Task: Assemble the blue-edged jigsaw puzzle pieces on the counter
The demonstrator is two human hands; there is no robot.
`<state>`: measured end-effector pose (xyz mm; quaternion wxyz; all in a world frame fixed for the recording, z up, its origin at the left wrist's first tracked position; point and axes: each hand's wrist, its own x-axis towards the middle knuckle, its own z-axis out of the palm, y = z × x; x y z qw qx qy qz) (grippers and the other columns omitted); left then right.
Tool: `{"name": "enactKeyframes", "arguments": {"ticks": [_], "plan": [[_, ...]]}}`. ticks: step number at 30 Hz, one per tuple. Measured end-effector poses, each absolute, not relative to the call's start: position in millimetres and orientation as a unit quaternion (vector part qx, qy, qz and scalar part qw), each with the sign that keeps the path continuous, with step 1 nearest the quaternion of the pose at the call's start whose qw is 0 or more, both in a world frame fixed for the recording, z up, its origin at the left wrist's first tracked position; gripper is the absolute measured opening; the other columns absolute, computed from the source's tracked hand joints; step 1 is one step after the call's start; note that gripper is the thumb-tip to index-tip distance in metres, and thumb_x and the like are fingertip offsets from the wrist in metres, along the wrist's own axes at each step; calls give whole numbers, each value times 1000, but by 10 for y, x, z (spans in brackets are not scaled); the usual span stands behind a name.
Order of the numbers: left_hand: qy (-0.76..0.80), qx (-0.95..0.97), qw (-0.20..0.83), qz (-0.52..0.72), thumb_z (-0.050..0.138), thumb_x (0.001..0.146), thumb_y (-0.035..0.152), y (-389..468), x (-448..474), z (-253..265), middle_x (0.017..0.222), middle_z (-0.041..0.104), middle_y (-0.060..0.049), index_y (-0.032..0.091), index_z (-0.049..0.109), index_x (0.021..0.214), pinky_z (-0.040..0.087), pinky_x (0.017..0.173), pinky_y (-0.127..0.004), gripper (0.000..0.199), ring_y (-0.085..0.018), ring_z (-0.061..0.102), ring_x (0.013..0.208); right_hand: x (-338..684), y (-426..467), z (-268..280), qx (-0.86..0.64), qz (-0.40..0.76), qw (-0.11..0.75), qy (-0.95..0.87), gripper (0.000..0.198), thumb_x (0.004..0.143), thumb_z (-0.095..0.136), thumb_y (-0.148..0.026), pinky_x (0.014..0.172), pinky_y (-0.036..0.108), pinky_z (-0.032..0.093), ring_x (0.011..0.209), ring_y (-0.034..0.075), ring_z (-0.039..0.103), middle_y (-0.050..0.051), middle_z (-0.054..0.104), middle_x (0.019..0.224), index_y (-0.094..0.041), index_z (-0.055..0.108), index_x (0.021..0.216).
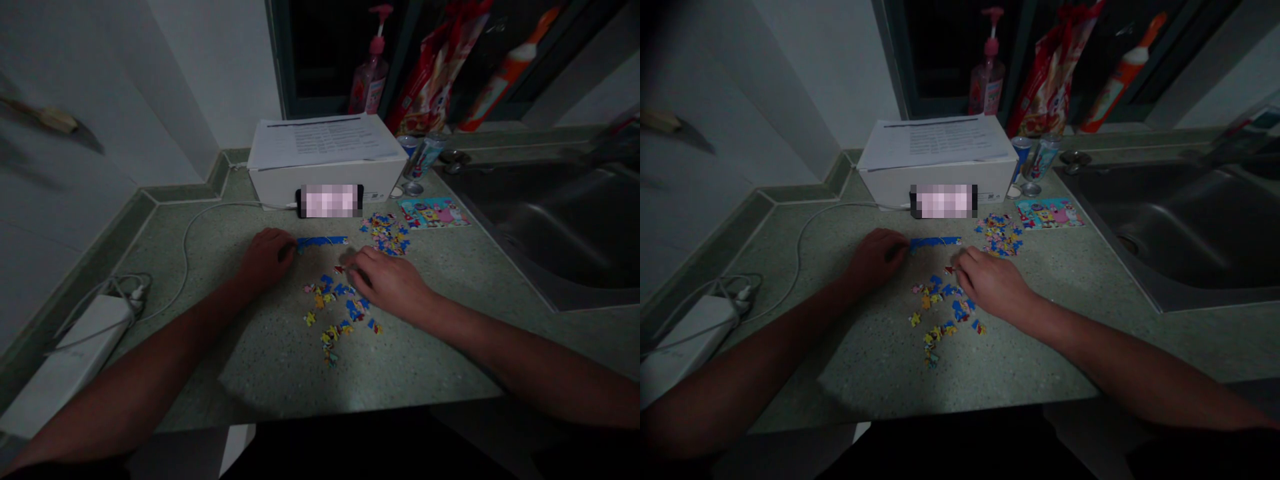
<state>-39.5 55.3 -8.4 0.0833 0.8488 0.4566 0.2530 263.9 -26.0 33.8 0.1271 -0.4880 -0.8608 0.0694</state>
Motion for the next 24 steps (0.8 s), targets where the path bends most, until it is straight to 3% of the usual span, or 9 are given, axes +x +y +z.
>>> {"name": "enactKeyframes", "arguments": {"ticks": [8,24], "plan": [[451,850,85,258,59,100,24,550,-389,-67,113,80,-8,27,75,106,57,107,-54,17,-29,70,111,2651,-225,350,-532,39,36,-845,31,108,47,-23,69,36,43,86,24,67,15,74,108,-15,74,120],[455,850,83,251,60,100,23,542,-379,-34,113,79,-9,24,75,105,56,108,-52,17,-29,70,111,2633,-239,325,-535,28,37,-844,28,108,47,-24,68,35,42,87,24,67,14,73,109,-17,72,117]]}}
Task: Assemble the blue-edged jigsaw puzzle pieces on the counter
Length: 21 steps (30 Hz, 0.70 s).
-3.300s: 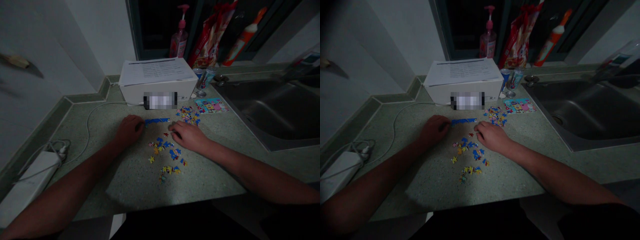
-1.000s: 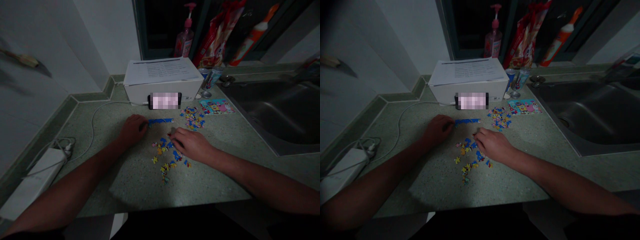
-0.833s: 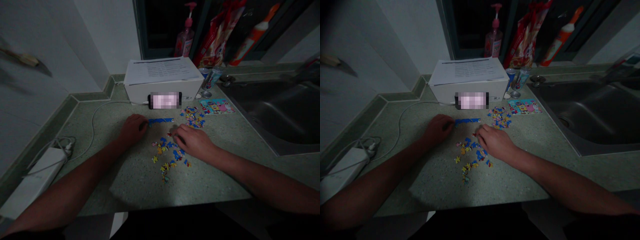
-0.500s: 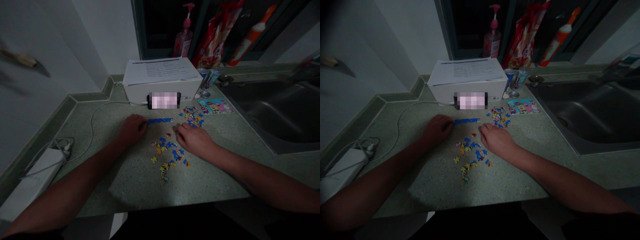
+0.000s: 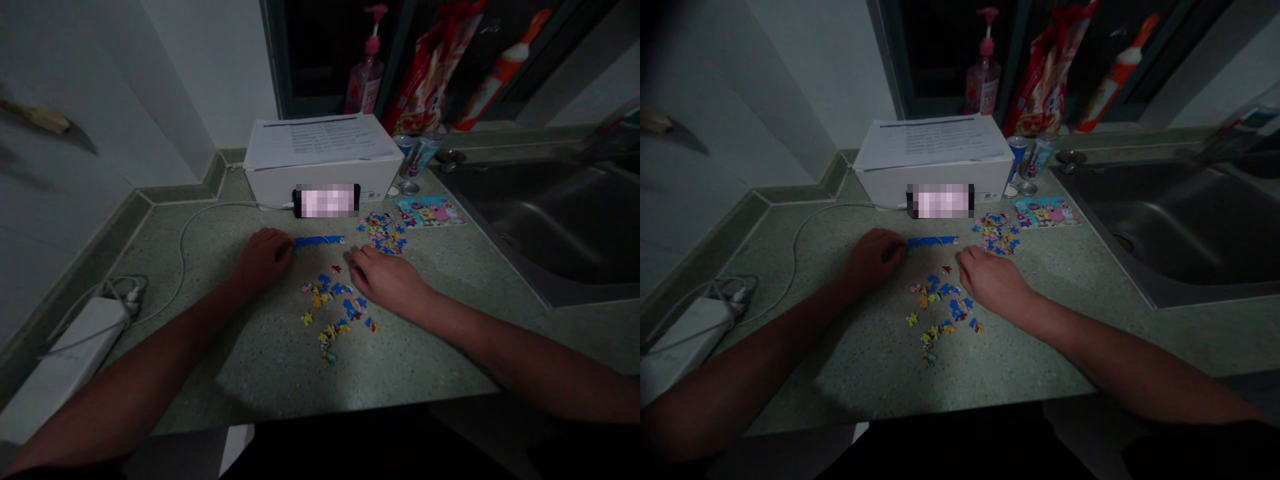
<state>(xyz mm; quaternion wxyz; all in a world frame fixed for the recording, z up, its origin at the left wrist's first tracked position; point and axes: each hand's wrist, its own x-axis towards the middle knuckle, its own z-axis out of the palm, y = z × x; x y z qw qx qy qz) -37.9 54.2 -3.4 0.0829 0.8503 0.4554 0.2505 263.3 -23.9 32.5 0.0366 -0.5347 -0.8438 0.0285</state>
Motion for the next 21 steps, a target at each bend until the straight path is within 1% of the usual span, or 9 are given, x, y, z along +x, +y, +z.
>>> {"name": "enactKeyframes", "arguments": {"ticks": [3,9,12,14,17,18,21], "plan": [[454,851,86,249,60,100,22,541,-376,-34,113,80,-9,24,75,105,56,107,-53,16,-30,70,111,2631,-238,337,-537,36,31,-842,29,108,46,-24,69,36,43,88,24,68,14,73,110,-16,72,118],[455,849,87,255,61,100,22,549,-382,-59,114,79,-7,26,75,105,57,106,-54,15,-29,70,113,2626,-238,314,-533,38,41,-844,30,108,45,-24,69,36,42,88,25,68,15,73,110,-15,72,119],[452,849,87,260,60,101,23,552,-383,-65,113,79,-8,28,76,105,57,106,-55,17,-29,70,112,2649,-220,342,-542,61,38,-837,27,108,52,-28,72,36,46,92,26,70,15,74,114,-16,72,122],[451,849,86,261,60,100,23,553,-382,-65,111,79,-8,28,76,105,57,106,-55,18,-30,70,111,2697,-192,398,-543,95,40,-833,28,107,61,-35,75,36,49,95,26,71,14,74,118,-17,71,125],[452,850,86,258,60,100,23,552,-384,-62,111,79,-8,28,76,104,57,106,-56,17,-30,70,110,2801,-147,516,-504,173,23,-846,41,98,78,-46,82,37,52,102,28,72,14,73,123,-18,72,128],[452,850,87,257,59,101,24,551,-385,-60,111,79,-8,28,76,104,57,106,-55,17,-30,70,111,2831,-139,553,-480,205,12,-853,40,95,83,-45,83,37,52,102,27,72,13,73,122,-19,73,124],[451,851,88,255,59,101,24,547,-389,-57,111,79,-8,28,75,104,57,106,-55,17,-29,70,111,2878,-152,617,-414,291,-8,-863,29,92,87,-35,82,34,52,94,22,71,9,74,119,-21,76,115]]}}
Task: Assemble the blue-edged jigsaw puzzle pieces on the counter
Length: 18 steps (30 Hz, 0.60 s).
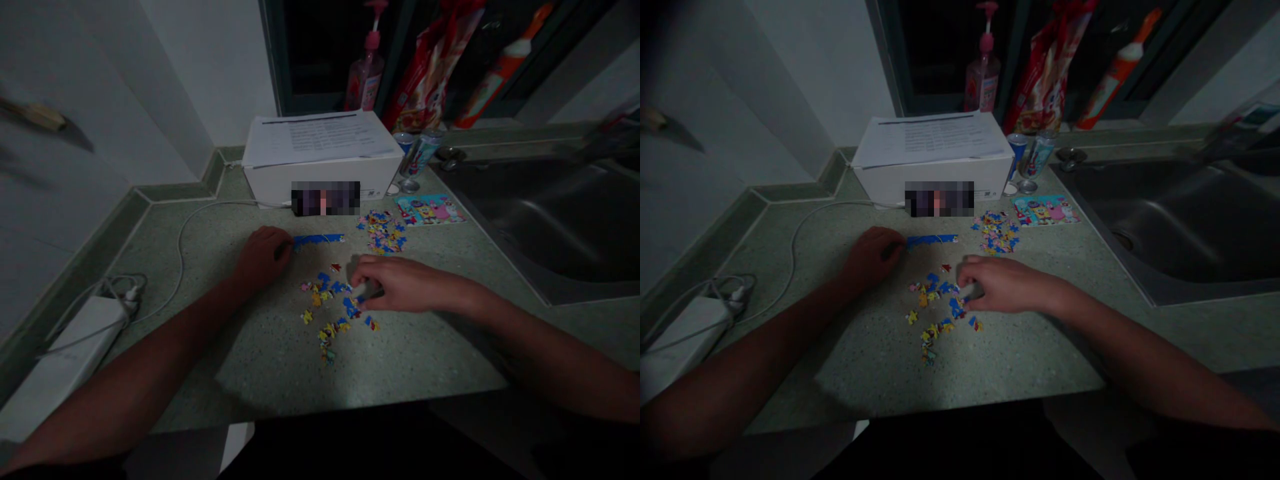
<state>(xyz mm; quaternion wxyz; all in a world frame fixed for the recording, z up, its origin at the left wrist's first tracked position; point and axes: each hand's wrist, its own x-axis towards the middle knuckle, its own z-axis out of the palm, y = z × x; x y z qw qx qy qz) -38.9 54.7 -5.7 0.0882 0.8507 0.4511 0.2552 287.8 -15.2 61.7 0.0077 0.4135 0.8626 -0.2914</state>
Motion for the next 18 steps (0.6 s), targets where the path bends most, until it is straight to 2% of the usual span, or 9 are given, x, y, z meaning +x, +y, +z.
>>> {"name": "enactKeyframes", "arguments": {"ticks": [5,9,13,18], "plan": [[451,851,83,255,59,101,23,542,-390,-54,111,79,-9,29,76,105,58,105,-55,18,-30,70,110,2855,-195,571,374,-314,-7,872,15,92,82,-20,79,31,49,87,18,68,6,73,110,-22,76,106],[453,853,80,248,59,101,23,546,-387,-46,111,79,-9,26,76,105,57,106,-52,17,-29,70,111,2855,-150,496,389,-284,-30,876,6,94,75,-20,75,32,46,82,18,65,5,72,103,-22,73,99],[452,854,72,247,59,101,22,553,-389,-54,111,79,-8,23,75,105,57,107,-51,16,-29,69,110,2847,-94,422,420,-253,-65,869,5,95,72,-22,74,32,44,82,19,63,5,71,100,-22,70,100],[441,856,73,259,62,101,21,550,-399,-74,109,79,-8,26,75,105,58,104,-53,15,-29,70,108,2836,-79,382,385,-283,-79,875,14,92,70,-15,76,31,46,82,16,63,3,72,103,-22,73,103]]}}
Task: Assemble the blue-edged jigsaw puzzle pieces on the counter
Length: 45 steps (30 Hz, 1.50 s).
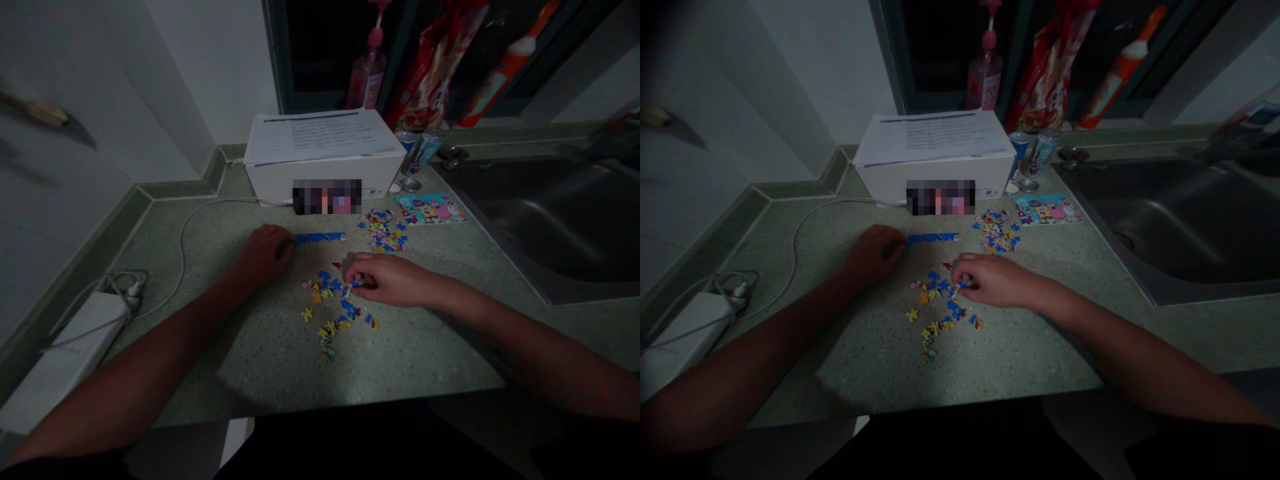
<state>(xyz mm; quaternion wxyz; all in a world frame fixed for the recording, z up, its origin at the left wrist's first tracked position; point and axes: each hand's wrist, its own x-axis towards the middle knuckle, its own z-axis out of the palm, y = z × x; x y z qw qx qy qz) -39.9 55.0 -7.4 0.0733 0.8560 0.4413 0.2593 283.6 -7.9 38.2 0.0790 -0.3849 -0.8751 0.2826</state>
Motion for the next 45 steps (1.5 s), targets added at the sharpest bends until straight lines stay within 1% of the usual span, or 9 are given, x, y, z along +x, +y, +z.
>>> {"name": "enactKeyframes", "arguments": {"ticks": [5,10,13,16,20,26,32,39,45], "plan": [[436,857,77,264,61,101,22,545,-404,-75,110,79,-10,28,76,106,58,103,-57,18,-30,70,108,2780,-129,379,-400,248,102,-876,9,98,69,-19,76,32,47,84,18,66,5,72,105,-22,75,104],[434,860,71,259,60,101,22,554,-401,-80,110,78,-9,25,75,107,58,103,-55,16,-30,70,109,2630,-320,407,-359,201,109,-905,14,107,63,-25,76,33,48,88,20,69,5,74,105,-23,77,109],[435,860,64,261,60,101,22,552,-398,-82,110,79,-9,25,74,106,58,104,-54,15,-29,70,109,2550,-441,402,-289,197,82,-933,14,105,71,-33,80,34,51,93,21,70,6,76,106,-24,78,113],[436,859,64,259,60,102,23,545,-393,-76,110,79,-8,25,74,105,58,103,-53,15,-29,70,108,2509,-506,378,-269,192,76,-941,25,104,75,-38,83,37,53,94,22,71,8,77,113,-23,77,125],[441,858,69,256,60,101,23,540,-388,-70,111,79,-8,26,75,106,57,104,-54,16,-29,70,109,2498,-529,352,-253,183,71,-947,31,108,67,-34,80,38,53,94,23,71,9,77,116,-23,75,136],[444,856,73,254,58,101,24,547,-390,-73,112,79,-7,25,76,107,58,106,-53,18,-29,70,111,2466,-557,349,-274,176,73,-943,16,105,69,-32,78,37,52,88,21,70,8,77,108,-21,77,114],[444,855,81,256,60,101,23,535,-386,-54,113,80,-7,28,76,106,58,106,-55,18,-30,71,111,2450,-557,371,-286,140,80,-945,20,108,66,-38,78,38,53,88,23,69,9,75,105,-20,75,105],[443,857,81,252,61,101,22,542,-387,-58,112,80,-8,26,75,106,57,107,-54,16,-30,71,111,2444,-621,380,-184,110,74,-974,23,111,57,-21,75,36,52,90,20,68,6,75,107,-25,79,117],[440,858,70,257,59,100,23,543,-385,-73,110,79,-9,25,76,106,58,104,-54,18,-29,70,107,2417,-654,400,-201,123,79,-969,28,109,56,-18,75,38,55,90,22,69,8,76,108,-23,79,124]]}}
